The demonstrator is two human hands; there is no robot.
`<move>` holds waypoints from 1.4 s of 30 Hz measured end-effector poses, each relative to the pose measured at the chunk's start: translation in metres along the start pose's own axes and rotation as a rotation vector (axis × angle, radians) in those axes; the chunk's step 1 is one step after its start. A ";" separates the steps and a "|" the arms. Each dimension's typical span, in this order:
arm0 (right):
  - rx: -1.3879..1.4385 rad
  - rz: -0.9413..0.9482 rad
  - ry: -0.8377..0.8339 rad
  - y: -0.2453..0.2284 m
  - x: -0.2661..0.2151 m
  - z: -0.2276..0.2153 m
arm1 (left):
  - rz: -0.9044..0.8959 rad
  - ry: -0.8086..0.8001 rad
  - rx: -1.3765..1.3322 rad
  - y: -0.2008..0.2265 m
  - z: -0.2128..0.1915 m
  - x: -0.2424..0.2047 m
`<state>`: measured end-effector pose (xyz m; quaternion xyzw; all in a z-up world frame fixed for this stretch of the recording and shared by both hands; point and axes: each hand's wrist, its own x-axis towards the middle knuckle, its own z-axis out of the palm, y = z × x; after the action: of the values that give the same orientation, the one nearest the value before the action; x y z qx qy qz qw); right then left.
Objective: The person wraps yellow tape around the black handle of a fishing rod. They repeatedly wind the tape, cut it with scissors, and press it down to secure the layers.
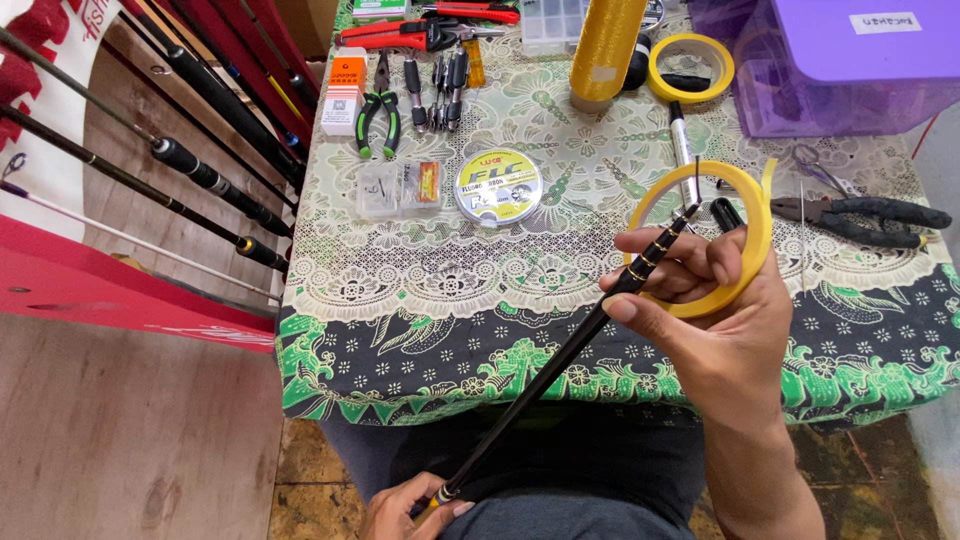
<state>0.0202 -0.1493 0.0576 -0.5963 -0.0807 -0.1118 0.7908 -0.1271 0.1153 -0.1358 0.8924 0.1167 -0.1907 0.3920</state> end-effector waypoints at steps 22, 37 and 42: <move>-0.020 -0.014 0.019 -0.003 -0.004 0.000 | -0.264 -0.219 0.316 -0.049 0.004 -0.006; 0.011 0.017 0.003 0.005 -0.002 -0.002 | -0.134 -0.186 0.213 -0.078 0.017 -0.003; 0.039 0.015 -0.005 0.009 -0.004 -0.003 | -0.137 -0.282 0.236 -0.107 0.026 0.005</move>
<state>0.0184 -0.1491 0.0478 -0.5816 -0.0804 -0.1025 0.8030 -0.1678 0.1674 -0.2246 0.8865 0.0978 -0.3526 0.2833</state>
